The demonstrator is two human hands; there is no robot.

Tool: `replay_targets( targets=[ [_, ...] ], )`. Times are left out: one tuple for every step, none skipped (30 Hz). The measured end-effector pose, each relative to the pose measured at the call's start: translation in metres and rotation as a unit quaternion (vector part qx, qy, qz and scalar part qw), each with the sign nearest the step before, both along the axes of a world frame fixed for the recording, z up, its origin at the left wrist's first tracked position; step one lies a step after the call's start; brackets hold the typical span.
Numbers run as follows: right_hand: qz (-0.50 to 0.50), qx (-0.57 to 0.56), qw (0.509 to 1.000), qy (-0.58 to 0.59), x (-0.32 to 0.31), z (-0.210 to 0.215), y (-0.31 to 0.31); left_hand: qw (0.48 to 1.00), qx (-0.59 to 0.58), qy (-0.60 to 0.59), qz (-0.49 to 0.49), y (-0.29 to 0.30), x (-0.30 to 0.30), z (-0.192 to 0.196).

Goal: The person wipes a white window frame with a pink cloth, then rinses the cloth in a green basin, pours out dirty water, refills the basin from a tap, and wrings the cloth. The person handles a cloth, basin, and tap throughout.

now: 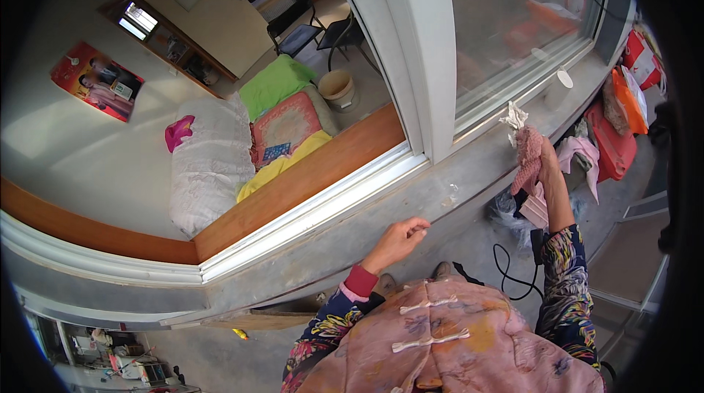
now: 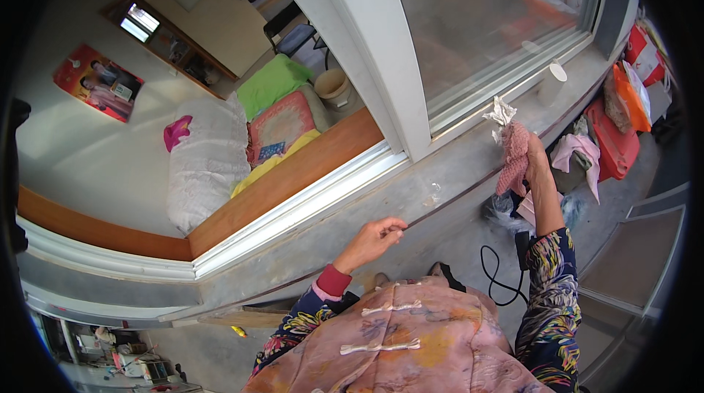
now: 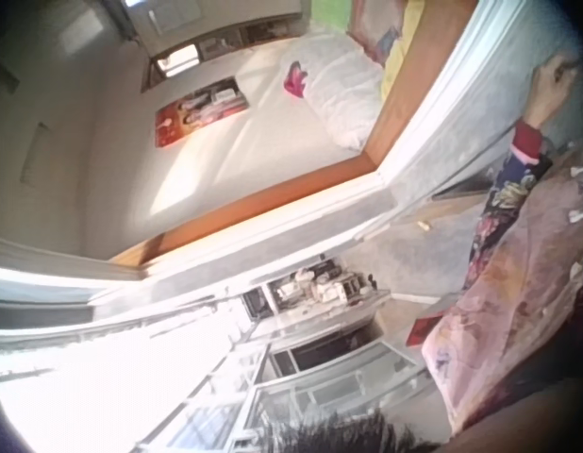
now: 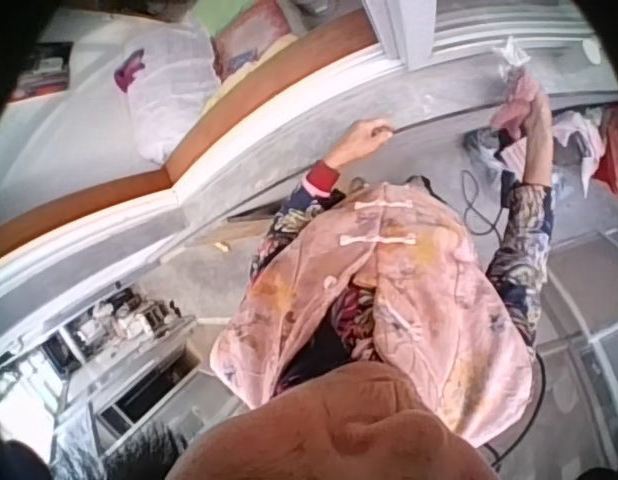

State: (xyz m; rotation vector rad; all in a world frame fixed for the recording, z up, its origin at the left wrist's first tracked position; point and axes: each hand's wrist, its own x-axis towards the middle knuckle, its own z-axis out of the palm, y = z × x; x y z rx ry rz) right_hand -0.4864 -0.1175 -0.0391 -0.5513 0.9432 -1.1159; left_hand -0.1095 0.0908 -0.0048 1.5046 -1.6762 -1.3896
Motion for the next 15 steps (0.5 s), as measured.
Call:
replay_targets(
  targets=[
    [0.017, 0.002, 1.0, -0.019, -0.006, -0.006, -0.006, 1.0, -0.008, 0.002, -0.004, 0.0, 0.0, 0.0],
    [0.005, -0.007, 1.0, 0.004, -0.009, -0.011, -0.009, 1.0, -0.006, -0.001, -0.007, 0.001, 0.0, -0.001],
    [-0.023, -0.004, 0.999, 0.031, -0.012, -0.014, -0.011, 1.0, -0.004, -0.004, -0.009, 0.002, 0.001, -0.001],
    [-0.052, 0.011, 0.997, 0.063, -0.012, -0.016, -0.01, 1.0, -0.009, 0.003, -0.004, 0.003, 0.002, -0.002],
    [-0.065, 0.012, 0.997, 0.026, -0.012, -0.014, -0.005, 1.0, -0.014, 0.009, 0.002, 0.005, 0.003, -0.002],
    [-0.082, -0.027, 0.996, 0.024, -0.01, -0.01, 0.003, 1.0, -0.017, 0.016, 0.008, 0.007, 0.004, -0.002],
    [-0.104, -0.053, 0.993, 0.017, -0.007, -0.004, 0.012, 1.0, -0.007, 0.014, 0.013, 0.009, 0.005, -0.003],
    [-0.126, -0.08, 0.989, 0.009, -0.002, 0.004, 0.022, 1.0, 0.001, 0.012, 0.018, 0.012, 0.006, -0.002],
    [-0.154, -0.055, 0.986, -0.033, 0.005, 0.013, 0.035, 1.0, 0.019, 0.002, 0.025, 0.013, 0.007, -0.001],
    [-0.153, -0.084, 0.982, -0.065, 0.015, 0.021, 0.051, 0.999, 0.019, 0.041, 0.031, 0.013, 0.007, 0.001],
    [-0.117, -0.063, 0.99, -0.035, 0.025, 0.029, 0.064, 0.996, 0.034, 0.07, 0.039, 0.015, 0.005, 0.004],
    [-0.082, -0.038, 0.996, -0.021, 0.035, 0.037, 0.077, 0.993, 0.058, 0.093, 0.044, 0.016, 0.003, 0.009],
    [-0.065, -0.046, 0.996, -0.041, 0.05, 0.042, 0.093, 0.99, 0.053, 0.125, 0.033, 0.016, 0.0, 0.014],
    [-0.047, -0.057, 0.994, -0.078, 0.07, 0.045, 0.11, 0.987, 0.052, 0.151, 0.022, 0.016, -0.004, 0.02],
    [-0.037, -0.032, 0.997, -0.051, 0.087, 0.048, 0.126, 0.983, 0.041, 0.177, 0.016, 0.016, -0.008, 0.026]
  ],
)
